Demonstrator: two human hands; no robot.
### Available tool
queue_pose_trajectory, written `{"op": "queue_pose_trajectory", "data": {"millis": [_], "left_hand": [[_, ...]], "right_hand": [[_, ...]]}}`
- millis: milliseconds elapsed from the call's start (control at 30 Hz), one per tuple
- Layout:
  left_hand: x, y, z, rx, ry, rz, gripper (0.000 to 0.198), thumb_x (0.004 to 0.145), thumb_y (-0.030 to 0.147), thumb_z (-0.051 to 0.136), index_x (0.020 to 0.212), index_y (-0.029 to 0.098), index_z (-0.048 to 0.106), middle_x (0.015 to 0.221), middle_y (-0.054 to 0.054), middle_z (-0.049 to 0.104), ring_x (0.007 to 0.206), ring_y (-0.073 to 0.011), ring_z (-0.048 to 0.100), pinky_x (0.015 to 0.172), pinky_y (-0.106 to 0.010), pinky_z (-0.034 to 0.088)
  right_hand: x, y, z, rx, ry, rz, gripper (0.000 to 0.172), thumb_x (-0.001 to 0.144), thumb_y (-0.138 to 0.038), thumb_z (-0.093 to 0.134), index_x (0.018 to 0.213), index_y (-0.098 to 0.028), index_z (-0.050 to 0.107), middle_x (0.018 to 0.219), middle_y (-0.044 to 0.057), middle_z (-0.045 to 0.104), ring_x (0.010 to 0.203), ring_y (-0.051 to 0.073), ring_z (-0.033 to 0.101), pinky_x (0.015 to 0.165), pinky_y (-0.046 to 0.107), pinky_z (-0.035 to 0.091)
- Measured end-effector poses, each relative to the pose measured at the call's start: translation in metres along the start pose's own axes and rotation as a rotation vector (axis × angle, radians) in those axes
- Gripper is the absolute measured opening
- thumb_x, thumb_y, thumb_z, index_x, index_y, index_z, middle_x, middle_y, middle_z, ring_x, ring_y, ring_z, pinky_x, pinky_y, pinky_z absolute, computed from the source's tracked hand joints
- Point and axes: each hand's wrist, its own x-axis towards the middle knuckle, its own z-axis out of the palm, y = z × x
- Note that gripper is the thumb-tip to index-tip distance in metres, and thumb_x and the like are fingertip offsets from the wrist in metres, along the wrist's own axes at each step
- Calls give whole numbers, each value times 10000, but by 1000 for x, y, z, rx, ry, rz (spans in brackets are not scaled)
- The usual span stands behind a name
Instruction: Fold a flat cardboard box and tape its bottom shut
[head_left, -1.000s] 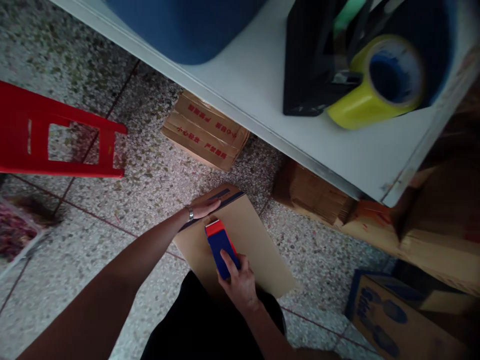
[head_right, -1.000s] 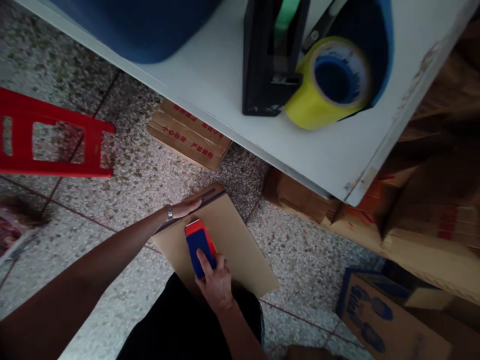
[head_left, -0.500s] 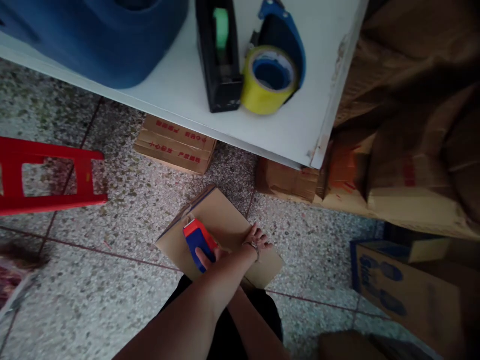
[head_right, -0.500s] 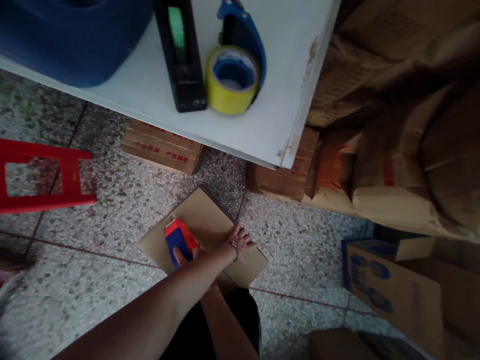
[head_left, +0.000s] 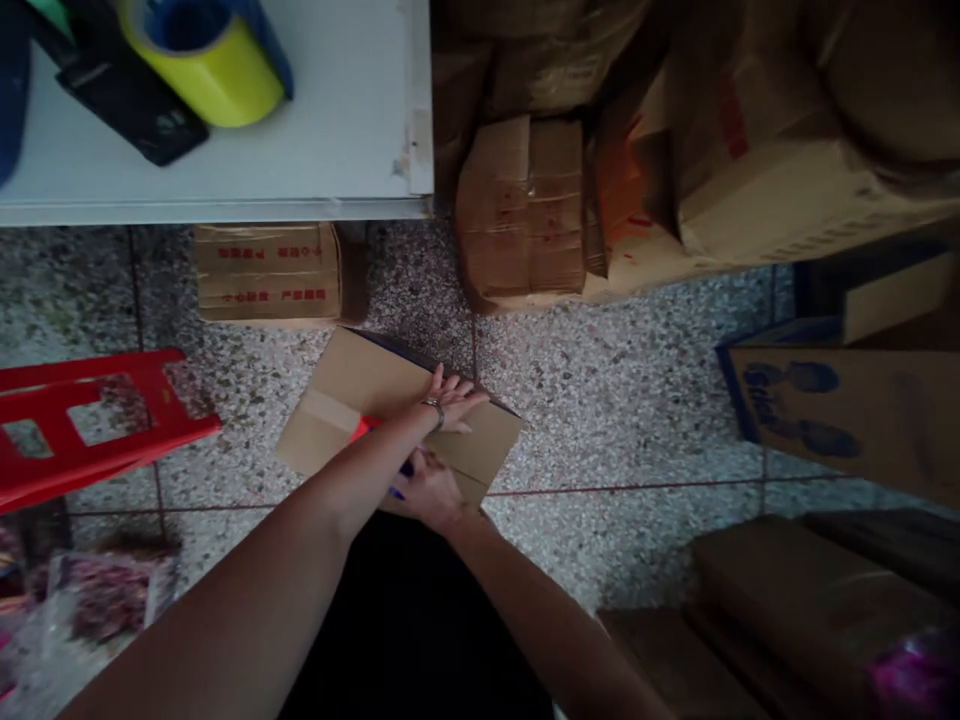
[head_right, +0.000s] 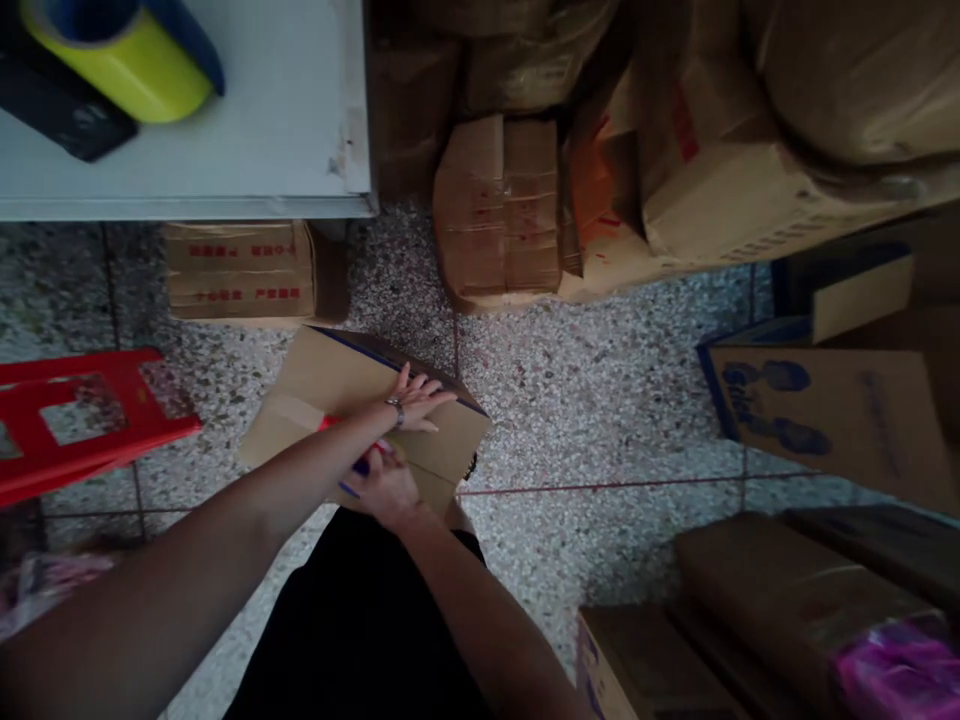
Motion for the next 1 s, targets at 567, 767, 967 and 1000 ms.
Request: {"op": "queue_pose_trajectory", "data": {"millis": [567, 767, 967, 1000], "left_hand": [[-1, 9, -10, 581, -89, -13, 727, 687, 513, 643, 1351, 345, 401, 1342, -79, 455, 1232, -334, 331, 1023, -695, -25], [-3, 17, -13, 610, -114, -54, 717, 697, 512, 636, 1351, 340, 400, 1356, -83, 449, 1253, -345, 316, 1021, -698, 5], [-5, 18, -12, 649, -108, -47, 717, 707, 512, 630, 1359, 332, 391, 1353, -90, 456, 1255, -342, 321, 1023, -693, 13], [-5, 17, -12, 659, -102, -44, 723, 707, 518, 629, 1363, 329, 388, 1353, -91, 457, 1256, -347, 321, 1023, -694, 17]], "right_hand": [[-185, 179, -89, -322, -224, -241, 690, 612, -169, 733, 1246, -377, 557, 1073, 97, 559, 860, 226, 570, 741, 331, 502], [-178, 199, -60, -235, -274, -240, 617, 669, -136, 678, 1248, -320, 572, 1159, 131, 556, 911, 246, 567, 769, 355, 498], [-164, 236, -24, -134, -379, -221, 610, 688, -129, 668, 1257, -323, 565, 1163, 130, 562, 968, 258, 548, 819, 414, 489], [-162, 242, -18, -109, -383, -219, 608, 698, -124, 659, 1261, -332, 560, 1177, 128, 556, 979, 260, 549, 826, 418, 488]]}}
